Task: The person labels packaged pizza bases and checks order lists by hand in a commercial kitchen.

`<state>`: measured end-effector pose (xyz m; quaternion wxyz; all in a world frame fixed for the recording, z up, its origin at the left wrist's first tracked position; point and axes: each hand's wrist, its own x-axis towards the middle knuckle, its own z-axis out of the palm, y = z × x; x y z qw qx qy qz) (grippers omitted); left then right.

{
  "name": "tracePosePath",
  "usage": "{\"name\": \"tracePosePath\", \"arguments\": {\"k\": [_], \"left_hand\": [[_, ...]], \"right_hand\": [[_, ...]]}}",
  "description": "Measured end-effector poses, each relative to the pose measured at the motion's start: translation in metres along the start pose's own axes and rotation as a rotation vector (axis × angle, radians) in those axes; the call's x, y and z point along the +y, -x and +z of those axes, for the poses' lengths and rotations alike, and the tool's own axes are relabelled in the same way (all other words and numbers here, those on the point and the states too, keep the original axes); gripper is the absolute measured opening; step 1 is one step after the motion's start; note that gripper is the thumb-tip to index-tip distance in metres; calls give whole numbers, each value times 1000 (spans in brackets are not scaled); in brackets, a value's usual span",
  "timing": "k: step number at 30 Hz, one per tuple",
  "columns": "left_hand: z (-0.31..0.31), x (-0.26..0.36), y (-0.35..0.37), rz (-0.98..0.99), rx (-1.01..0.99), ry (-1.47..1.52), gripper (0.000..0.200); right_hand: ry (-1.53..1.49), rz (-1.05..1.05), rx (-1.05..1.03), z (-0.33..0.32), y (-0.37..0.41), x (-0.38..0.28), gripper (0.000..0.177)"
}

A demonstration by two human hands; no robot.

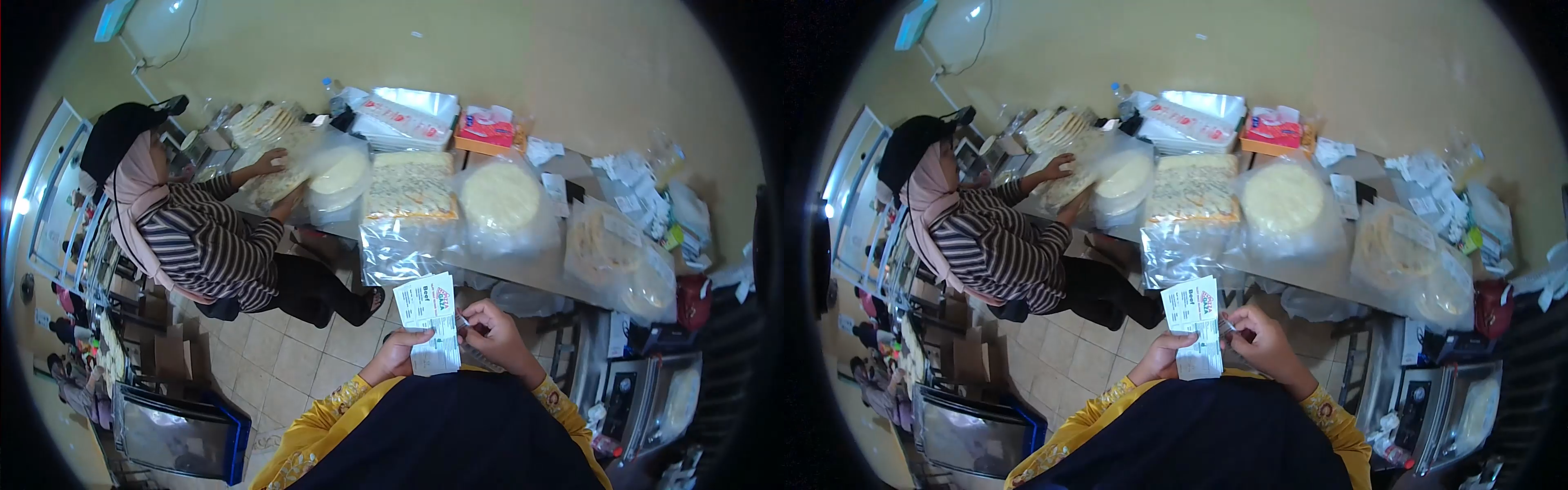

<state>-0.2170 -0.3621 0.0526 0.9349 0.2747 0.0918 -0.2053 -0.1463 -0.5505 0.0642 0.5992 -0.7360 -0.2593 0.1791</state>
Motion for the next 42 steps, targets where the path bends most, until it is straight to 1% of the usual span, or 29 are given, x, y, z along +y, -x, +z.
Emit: {"name": "tracePosePath", "arguments": {"k": [2, 5, 8, 9, 12, 13, 16, 17, 20, 23, 25, 28, 30, 32, 34, 35, 36, 37, 40, 42], "left_hand": [[-20, 23, 5, -19, -3, 53, 58], [-34, 67, 14, 130, 70, 50, 59], [-68, 108, 15, 206, 28, 77, 59], [-76, 121, 17, 207, 11, 102, 58], [-93, 156, 24, 268, 100, 41, 55], [-104, 163, 23, 297, 145, 36, 50], [-125, 183, 25, 290, 231, -13, 43], [-132, 187, 24, 300, 282, -27, 38], [-141, 196, 26, 336, 294, -13, 29], [-154, 202, 25, 345, 240, -12, 29], [-156, 205, 26, 356, 273, -13, 28], [-169, 206, 22, 385, 289, -39, 28], [-177, 204, 21, 400, 316, -50, 30], [-165, 204, 19, 388, 348, -45, 33], [-167, 204, 16, 309, 372, -54, 31], [-165, 203, 12, 324, 384, -84, 31], [-162, 204, 11, 307, 375, -99, 27], [-160, 205, 9, 282, 361, -96, 29], [-150, 202, -5, 261, 285, -130, 35], [-141, 198, -16, 248, 257, -152, 39]], "right_hand": [[-53, -3, -42, 21, -25, 1, 20], [-147, -33, -62, 61, -67, 24, 20], [-98, 21, -99, 94, -105, 23, 20], [-129, -64, -88, 107, -118, 26, 21], [-1, 81, -152, 127, -147, 14, 23], [24, 114, -130, 134, -154, 16, 26], [37, 59, 13, 152, -169, 12, 28], [30, 44, 36, 156, -174, 14, 28], [17, 30, 98, 163, -185, 23, 27], [2, 69, 139, 167, -197, 21, 24], [-18, 86, 162, 172, -205, 16, 22], [-127, 79, 140, 181, -214, 13, 21], [-115, 113, 101, 185, -218, 0, 21], [-124, 139, 65, 188, -222, -7, 20], [-153, 166, 42, 189, -224, -1, 20], [-147, 127, 66, 189, -223, 3, 19], [-141, 86, 88, 189, -221, 8, 19], [-135, 43, 107, 188, -220, 13, 19], [-13, 40, 66, 176, -215, 19, 19], [-12, 64, 81, 164, -210, 22, 19]]}}
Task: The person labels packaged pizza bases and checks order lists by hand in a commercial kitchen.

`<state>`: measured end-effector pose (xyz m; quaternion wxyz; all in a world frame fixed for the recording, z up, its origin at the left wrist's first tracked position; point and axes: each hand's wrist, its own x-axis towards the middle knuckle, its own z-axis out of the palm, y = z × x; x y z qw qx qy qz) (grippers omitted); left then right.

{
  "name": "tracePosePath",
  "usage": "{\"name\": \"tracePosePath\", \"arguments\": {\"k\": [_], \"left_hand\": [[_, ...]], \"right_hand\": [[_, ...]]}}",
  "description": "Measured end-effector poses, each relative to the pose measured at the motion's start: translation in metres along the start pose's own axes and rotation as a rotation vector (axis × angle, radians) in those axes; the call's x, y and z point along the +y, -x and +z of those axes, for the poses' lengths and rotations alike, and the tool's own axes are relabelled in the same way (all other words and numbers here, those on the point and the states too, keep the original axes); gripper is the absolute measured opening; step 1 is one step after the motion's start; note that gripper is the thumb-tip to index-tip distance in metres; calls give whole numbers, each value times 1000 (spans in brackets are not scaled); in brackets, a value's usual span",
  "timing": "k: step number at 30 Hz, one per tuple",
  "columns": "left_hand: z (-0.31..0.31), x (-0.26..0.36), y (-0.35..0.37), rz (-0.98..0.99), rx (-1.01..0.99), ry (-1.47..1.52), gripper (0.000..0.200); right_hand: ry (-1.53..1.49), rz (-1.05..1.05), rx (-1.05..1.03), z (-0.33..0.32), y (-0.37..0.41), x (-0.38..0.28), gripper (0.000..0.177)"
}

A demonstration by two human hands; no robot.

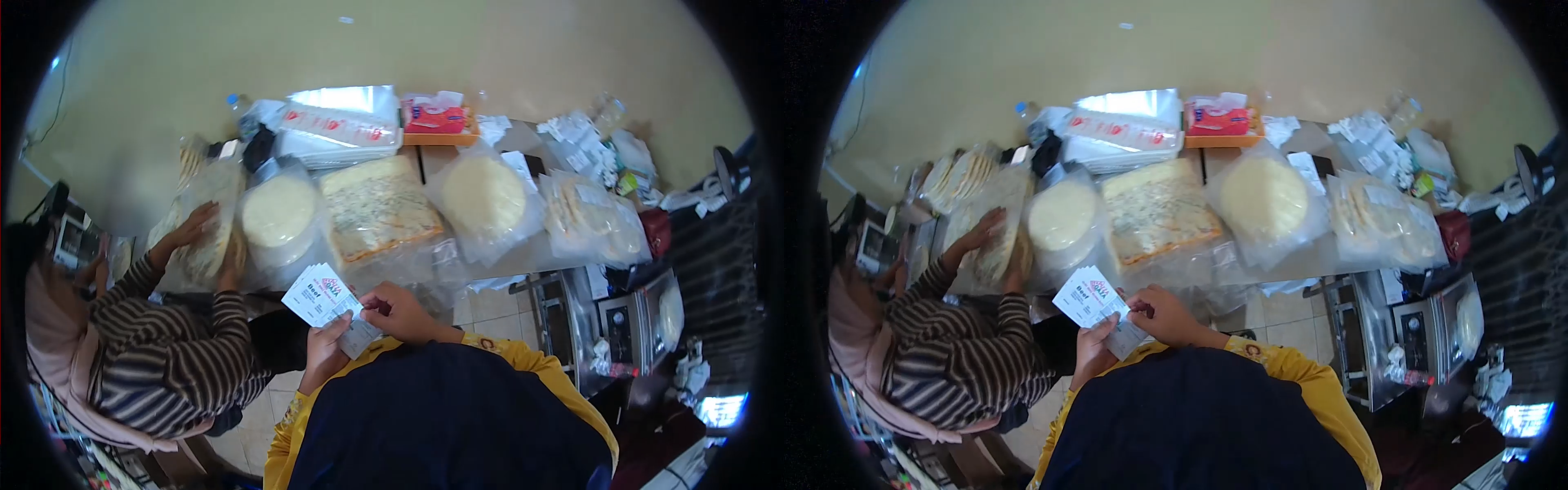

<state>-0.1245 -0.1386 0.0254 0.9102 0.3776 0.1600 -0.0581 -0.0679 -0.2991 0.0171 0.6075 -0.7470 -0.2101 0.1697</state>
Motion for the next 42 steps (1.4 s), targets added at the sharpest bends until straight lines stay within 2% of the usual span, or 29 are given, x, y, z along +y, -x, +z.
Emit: {"name": "tracePosePath", "arguments": {"k": [5, 7, 10, 14, 16, 17, 20, 23, 26, 29, 32, 35, 38, 42], "left_hand": [[31, -12, -24, -55, -28, 2, 44], [54, -17, -36, -95, -105, 45, 42], [72, -45, -66, -112, -87, 34, 38], [115, -82, -107, -170, 20, 13, 33], [128, -104, -134, -152, 76, -66, 31], [132, -117, -150, -135, 164, -92, 30], [145, -142, -186, -142, 314, -159, 30], [160, -162, -204, -93, 470, -259, 29], [162, -178, -215, -60, 544, -275, 29], [172, -177, -217, -87, 555, -243, 29], [176, -169, -221, -57, 491, -236, 31], [185, -163, -229, -42, 538, -289, 32], [192, -158, -236, -22, 451, -302, 31], [185, -156, -241, -47, 450, -331, 29]], "right_hand": [[-22, 38, 84, -45, 4, 3, 21], [69, -6, 180, -79, 6, 9, 22], [215, -115, 392, -143, 7, 26, 22], [415, -174, 693, -245, 9, 44, 21], [480, -127, 755, -289, 7, 54, 23], [513, -96, 786, -306, 5, 61, 24], [623, 5, 776, -342, -2, 93, 38], [552, 210, 657, -357, -7, 113, 51], [376, 304, 563, -372, -9, 119, 58], [304, 301, 468, -383, -7, 131, 57], [264, 287, 488, -385, -5, 141, 56], [282, 305, 496, -388, -5, 147, 54], [254, 326, 501, -393, -5, 145, 53], [252, 350, 454, -398, -7, 138, 51]]}}
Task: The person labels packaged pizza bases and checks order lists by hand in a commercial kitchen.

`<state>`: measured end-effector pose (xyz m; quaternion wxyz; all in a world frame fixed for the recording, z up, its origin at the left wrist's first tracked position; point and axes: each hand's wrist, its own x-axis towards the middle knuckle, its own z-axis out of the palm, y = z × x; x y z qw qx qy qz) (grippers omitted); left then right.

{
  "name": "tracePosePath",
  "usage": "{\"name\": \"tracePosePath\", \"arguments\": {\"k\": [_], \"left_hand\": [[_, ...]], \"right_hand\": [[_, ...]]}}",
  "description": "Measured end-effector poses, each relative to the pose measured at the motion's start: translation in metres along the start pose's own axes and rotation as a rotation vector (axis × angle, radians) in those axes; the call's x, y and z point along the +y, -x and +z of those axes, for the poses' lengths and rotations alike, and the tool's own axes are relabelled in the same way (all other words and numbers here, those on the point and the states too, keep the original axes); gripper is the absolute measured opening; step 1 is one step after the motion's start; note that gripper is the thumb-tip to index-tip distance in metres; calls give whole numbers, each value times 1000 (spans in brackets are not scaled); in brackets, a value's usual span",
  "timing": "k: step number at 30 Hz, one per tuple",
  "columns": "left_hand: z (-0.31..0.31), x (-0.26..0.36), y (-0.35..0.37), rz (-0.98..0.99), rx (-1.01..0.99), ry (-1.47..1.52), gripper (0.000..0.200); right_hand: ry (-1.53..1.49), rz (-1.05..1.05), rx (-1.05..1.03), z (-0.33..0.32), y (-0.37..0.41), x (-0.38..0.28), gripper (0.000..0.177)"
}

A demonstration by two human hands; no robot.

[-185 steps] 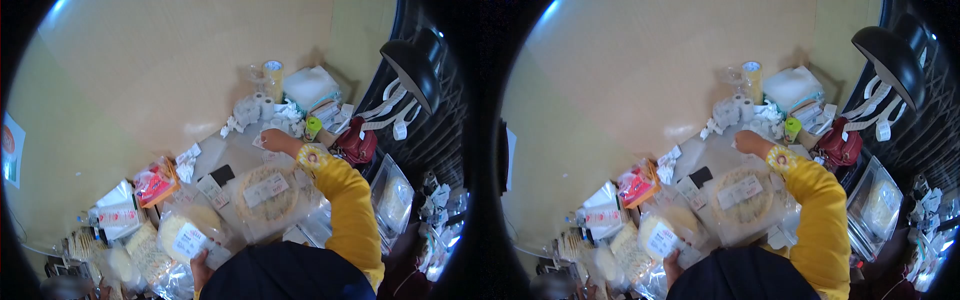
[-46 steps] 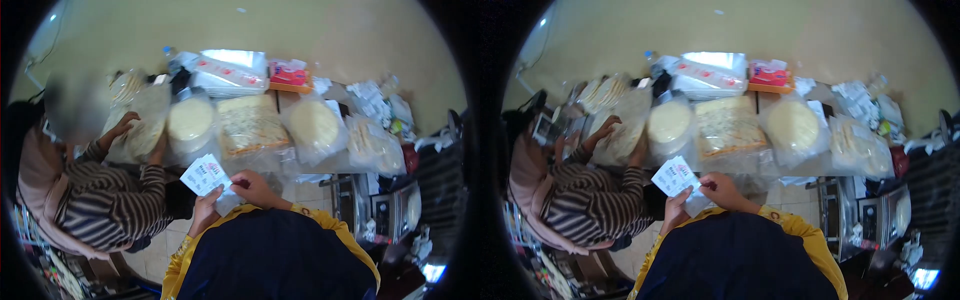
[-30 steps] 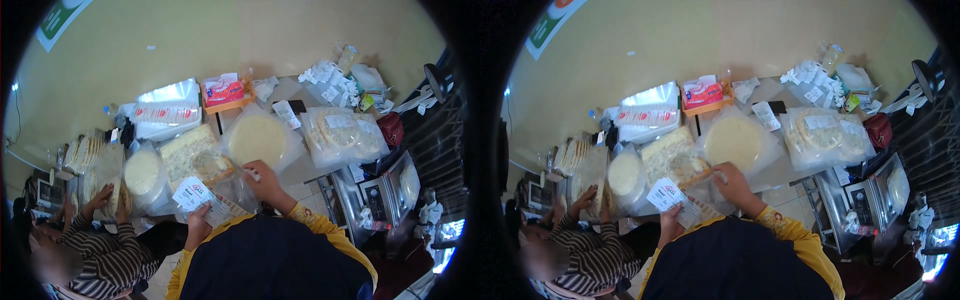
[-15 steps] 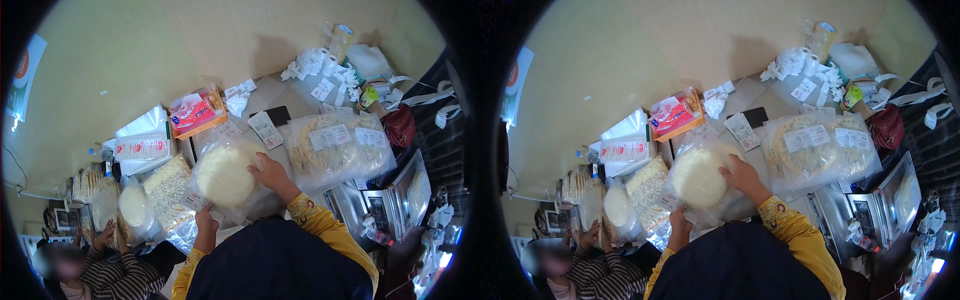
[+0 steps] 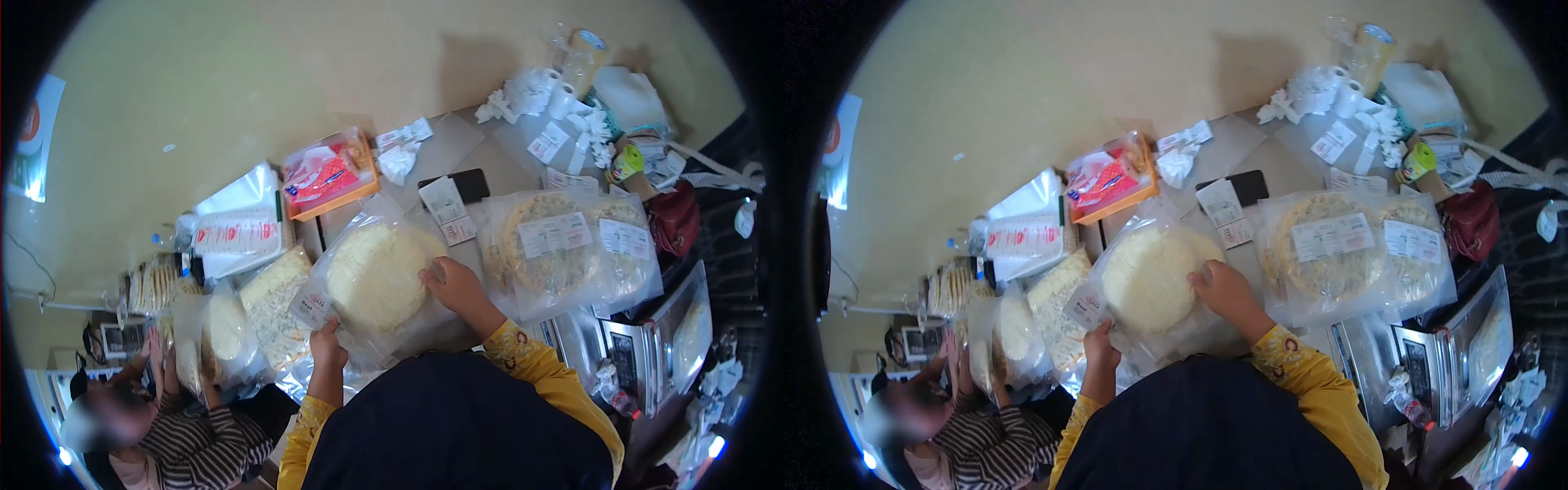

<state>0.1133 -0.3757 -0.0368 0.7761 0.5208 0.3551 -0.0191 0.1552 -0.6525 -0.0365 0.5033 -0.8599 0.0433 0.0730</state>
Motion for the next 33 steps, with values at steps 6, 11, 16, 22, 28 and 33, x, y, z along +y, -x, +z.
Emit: {"name": "tracePosePath", "arguments": {"k": [6, 11, 16, 22, 28, 33], "left_hand": [[-12, -3, 14, 4, 6, 82, 27], [-44, -3, 32, 6, -112, 151, 30], [-68, 8, 64, 31, -92, 213, 29], [-92, 15, 96, 7, -117, 333, 34], [-112, 6, 110, 22, -131, 439, 35], [-119, -4, 111, 1, -257, 542, 35]], "right_hand": [[47, 18, -33, -5, -1, -5, 54], [63, -80, 88, 3, -1, 1, 54], [132, -169, 107, 5, 6, -20, 58], [298, -241, 174, 23, 20, -39, 57], [373, -378, 202, 31, 25, -51, 54], [286, -480, 79, 44, 26, -54, 52]]}}
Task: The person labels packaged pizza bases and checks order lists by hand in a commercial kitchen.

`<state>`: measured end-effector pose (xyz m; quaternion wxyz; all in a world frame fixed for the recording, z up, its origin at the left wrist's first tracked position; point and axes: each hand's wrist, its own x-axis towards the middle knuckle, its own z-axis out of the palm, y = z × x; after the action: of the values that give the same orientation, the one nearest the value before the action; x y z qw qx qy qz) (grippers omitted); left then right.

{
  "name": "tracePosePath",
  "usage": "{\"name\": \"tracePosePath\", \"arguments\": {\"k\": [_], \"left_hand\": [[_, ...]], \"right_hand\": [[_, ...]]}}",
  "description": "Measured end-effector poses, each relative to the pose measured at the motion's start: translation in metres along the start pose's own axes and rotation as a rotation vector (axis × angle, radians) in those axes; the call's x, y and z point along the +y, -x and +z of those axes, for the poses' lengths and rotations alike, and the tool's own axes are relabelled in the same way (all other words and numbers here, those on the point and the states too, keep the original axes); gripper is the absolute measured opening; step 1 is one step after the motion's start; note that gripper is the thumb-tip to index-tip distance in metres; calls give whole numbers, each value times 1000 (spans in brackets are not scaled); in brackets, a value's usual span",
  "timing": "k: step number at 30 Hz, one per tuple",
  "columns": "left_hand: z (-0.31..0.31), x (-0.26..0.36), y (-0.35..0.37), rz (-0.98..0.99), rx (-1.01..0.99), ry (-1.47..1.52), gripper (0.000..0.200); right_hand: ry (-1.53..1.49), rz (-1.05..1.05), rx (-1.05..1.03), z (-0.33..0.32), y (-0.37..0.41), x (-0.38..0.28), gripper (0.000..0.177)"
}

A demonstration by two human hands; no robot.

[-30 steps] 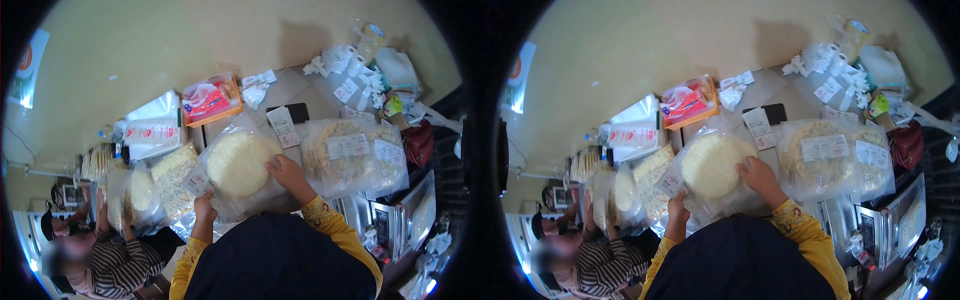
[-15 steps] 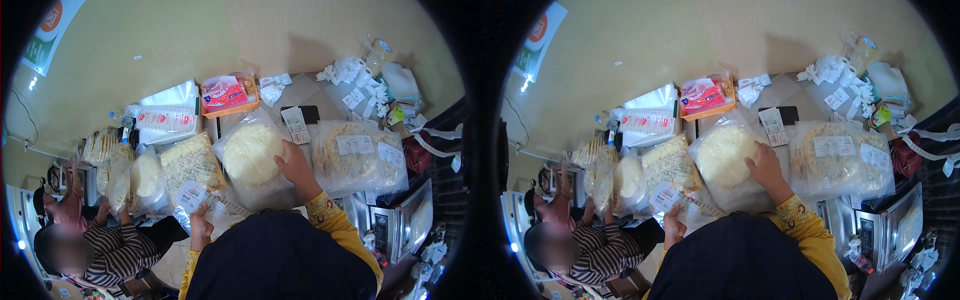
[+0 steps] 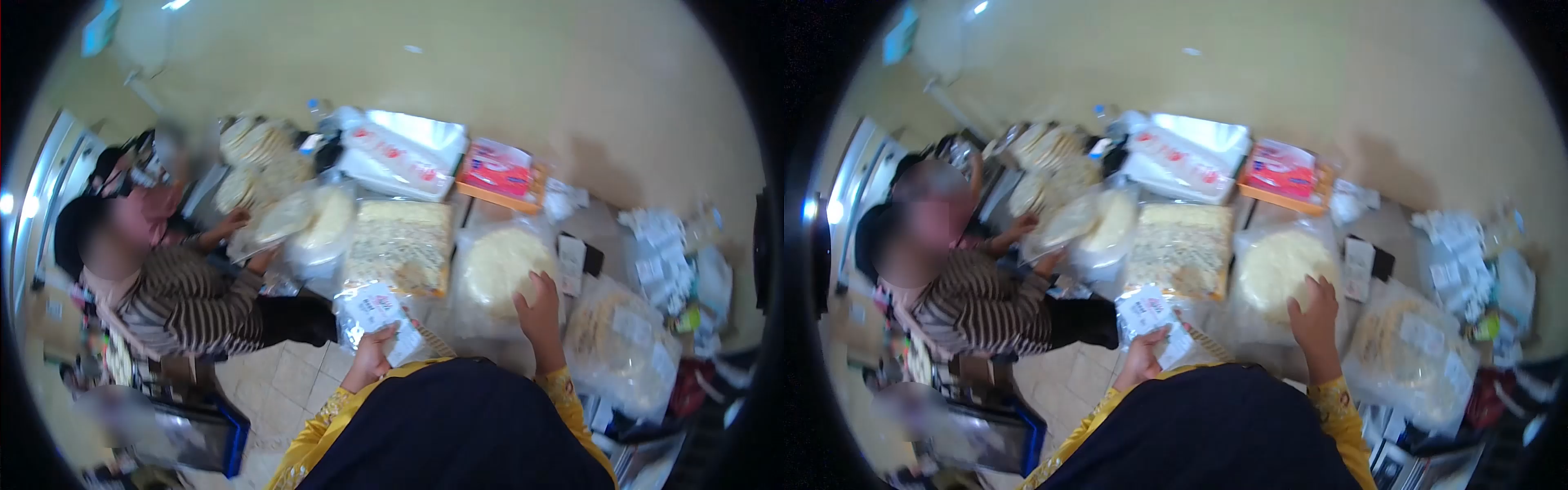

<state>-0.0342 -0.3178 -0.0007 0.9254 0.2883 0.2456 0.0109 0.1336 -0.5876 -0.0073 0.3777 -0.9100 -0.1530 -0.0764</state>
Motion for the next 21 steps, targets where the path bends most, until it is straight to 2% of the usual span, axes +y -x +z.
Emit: {"name": "tracePosePath", "arguments": {"k": [6, 12, 18, 21], "left_hand": [[13, -7, 7, 49, -31, 46, 35], [11, -16, 11, -22, -8, 87, 36], [17, -19, 15, -11, 12, 82, 36], [8, -18, 11, -6, -77, 71, 36]], "right_hand": [[-62, -60, -119, 7, 3, -12, 46], [-61, -113, -118, 0, 2, -5, 43], [-40, -109, -144, 4, 11, -5, 41], [-72, -109, -135, 5, 16, -9, 40]]}}
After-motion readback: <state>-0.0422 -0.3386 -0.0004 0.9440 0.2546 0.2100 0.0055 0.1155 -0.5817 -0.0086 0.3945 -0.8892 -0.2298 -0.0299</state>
